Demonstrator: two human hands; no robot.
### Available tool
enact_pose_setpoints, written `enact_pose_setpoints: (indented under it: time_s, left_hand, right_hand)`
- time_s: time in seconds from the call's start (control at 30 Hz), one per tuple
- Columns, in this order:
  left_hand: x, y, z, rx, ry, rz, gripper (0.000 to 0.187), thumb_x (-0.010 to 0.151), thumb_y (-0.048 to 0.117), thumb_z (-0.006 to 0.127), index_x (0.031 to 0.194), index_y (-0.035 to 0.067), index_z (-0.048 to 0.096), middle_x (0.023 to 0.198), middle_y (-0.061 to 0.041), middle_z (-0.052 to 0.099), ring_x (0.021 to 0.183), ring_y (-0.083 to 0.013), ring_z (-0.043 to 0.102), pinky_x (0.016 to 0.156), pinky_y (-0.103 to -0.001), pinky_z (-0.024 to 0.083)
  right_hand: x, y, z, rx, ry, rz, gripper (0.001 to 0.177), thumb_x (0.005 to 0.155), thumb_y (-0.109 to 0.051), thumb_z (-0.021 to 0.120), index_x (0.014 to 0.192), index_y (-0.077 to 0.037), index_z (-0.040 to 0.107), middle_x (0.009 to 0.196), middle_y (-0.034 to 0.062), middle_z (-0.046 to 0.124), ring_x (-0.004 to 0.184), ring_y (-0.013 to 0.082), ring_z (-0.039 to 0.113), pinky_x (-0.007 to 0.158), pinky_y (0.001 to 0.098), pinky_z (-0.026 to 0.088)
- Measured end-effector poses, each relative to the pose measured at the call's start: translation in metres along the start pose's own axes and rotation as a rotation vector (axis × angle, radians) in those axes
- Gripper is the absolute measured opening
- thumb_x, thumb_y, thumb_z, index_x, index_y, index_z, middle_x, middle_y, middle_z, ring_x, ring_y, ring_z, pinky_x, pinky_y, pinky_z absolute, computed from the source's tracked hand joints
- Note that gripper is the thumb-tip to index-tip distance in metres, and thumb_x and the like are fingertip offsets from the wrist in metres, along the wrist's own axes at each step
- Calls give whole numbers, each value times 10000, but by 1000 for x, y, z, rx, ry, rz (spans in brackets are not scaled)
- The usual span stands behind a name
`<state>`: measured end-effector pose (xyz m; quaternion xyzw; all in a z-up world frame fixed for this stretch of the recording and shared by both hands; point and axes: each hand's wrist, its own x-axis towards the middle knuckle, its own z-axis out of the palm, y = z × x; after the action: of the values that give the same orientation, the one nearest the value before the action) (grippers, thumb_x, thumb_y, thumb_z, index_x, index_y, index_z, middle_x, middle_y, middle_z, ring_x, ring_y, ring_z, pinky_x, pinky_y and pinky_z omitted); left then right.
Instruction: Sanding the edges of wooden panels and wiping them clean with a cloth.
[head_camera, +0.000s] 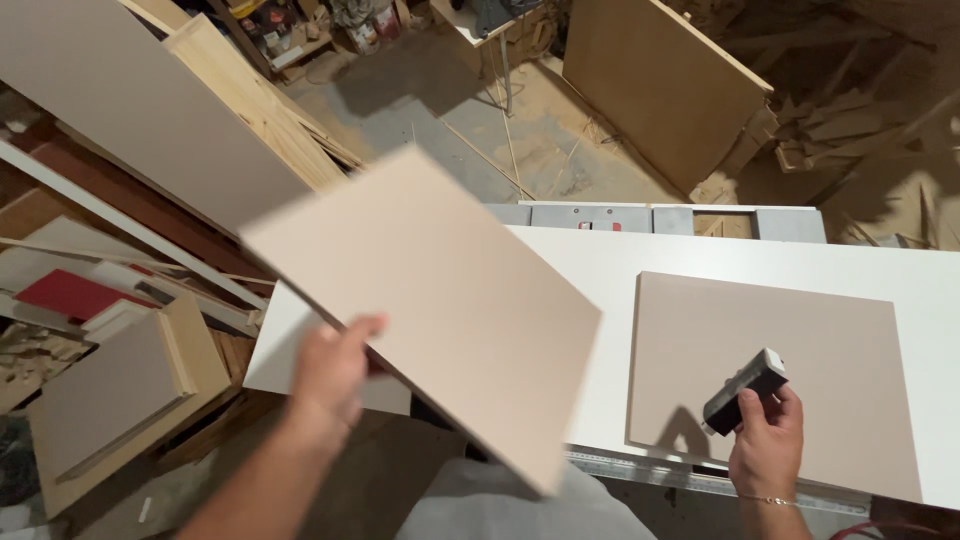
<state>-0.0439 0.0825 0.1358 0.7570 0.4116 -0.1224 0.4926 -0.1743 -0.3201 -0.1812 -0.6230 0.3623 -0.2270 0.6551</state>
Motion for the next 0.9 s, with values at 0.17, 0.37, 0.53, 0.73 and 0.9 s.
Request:
enact_pose_setpoints:
  time_s: [0.17,0.37,0.53,0.73,0.9]
  left_hand:
    - [57,31,-40,200,164,504,486,963,356,750,722,160,376,698,23,387,601,-131,350,500,-360,322]
    - [117,51,-40,782,120,1184,357,955,470,706,776,186,583,576,8,504,550,-169,463,530,-387,393]
    - [158,48,-9,1402,-96,1288,263,901,463,602,889,206,652,861,-44,734,803,-282,681,668,-471,515]
    - [191,15,12,1486,-283,1368,427,945,584,599,880,164,641,783,-84,715,783,-365,672,648,-505,494]
    - [169,9,31,1496,-328,1419,369,911,559,618,891,193,658,819,-81,738,794,-378,692,639,-521,517]
  right_hand:
    - [-9,-2,-1,-52,-3,61,398,1062,-152,576,1435,-55,476,1269,146,615,1135,237,587,837,404,480]
    - [-13,16,1,52,20,56,393,1043,-145,588,1419,-87,489,1234,107,619,1114,197,605,848,383,495]
    - [-23,3,-1,35,41,37,383,1043,-118,571,1415,-78,488,1234,158,650,1127,239,645,774,358,485]
    - [-28,12,-15,-79,90,49,401,1030,-162,596,1419,-101,518,1187,96,647,948,153,569,678,301,411]
    - [-23,39,-22,-137,42,-26,405,992,-113,623,1382,-49,535,1245,144,640,1125,190,583,995,343,471]
